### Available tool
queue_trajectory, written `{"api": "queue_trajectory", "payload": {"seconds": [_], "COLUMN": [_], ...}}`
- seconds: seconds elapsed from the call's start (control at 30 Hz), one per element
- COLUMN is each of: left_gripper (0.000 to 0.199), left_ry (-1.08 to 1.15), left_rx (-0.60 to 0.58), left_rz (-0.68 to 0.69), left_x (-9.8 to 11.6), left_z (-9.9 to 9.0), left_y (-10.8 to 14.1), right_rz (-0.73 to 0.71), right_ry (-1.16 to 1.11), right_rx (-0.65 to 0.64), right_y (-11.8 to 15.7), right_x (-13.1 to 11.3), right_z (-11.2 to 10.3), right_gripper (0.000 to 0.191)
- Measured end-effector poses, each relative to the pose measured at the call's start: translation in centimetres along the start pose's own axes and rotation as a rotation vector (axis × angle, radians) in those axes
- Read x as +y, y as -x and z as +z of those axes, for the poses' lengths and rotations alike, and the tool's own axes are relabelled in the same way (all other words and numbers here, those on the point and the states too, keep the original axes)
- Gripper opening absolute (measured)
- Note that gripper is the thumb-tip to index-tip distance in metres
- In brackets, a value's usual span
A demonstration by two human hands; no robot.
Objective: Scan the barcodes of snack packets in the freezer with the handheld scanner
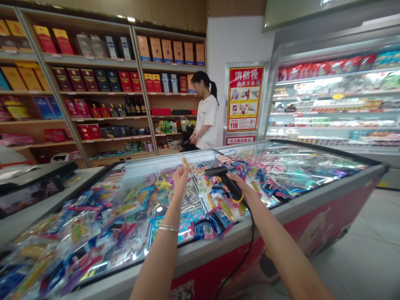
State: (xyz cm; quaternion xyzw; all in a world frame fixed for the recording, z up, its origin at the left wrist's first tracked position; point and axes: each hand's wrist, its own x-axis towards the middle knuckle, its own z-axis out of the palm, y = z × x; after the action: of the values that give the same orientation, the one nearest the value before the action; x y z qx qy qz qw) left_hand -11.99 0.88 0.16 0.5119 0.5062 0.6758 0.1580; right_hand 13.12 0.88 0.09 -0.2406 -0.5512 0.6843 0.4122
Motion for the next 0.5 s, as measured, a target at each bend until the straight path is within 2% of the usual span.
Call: {"api": "queue_trajectory", "payload": {"seconds": [0.33, 0.5], "left_gripper": [0.031, 0.030], "left_ry": [0.019, -0.062], "left_rx": [-0.012, -0.007], "left_rz": [0.010, 0.021], "left_x": [-0.16, -0.18], "left_z": [-0.04, 0.11], "left_y": [-0.04, 0.01], "right_rz": [-0.033, -0.028], "right_ry": [0.009, 0.017], "right_rx": [-0.049, -0.011], "right_y": [-0.21, -0.57], "right_x": [0.31, 0.42], "right_z": [-0.53, -0.68], "right_gripper": [0.032, 0.034]}}
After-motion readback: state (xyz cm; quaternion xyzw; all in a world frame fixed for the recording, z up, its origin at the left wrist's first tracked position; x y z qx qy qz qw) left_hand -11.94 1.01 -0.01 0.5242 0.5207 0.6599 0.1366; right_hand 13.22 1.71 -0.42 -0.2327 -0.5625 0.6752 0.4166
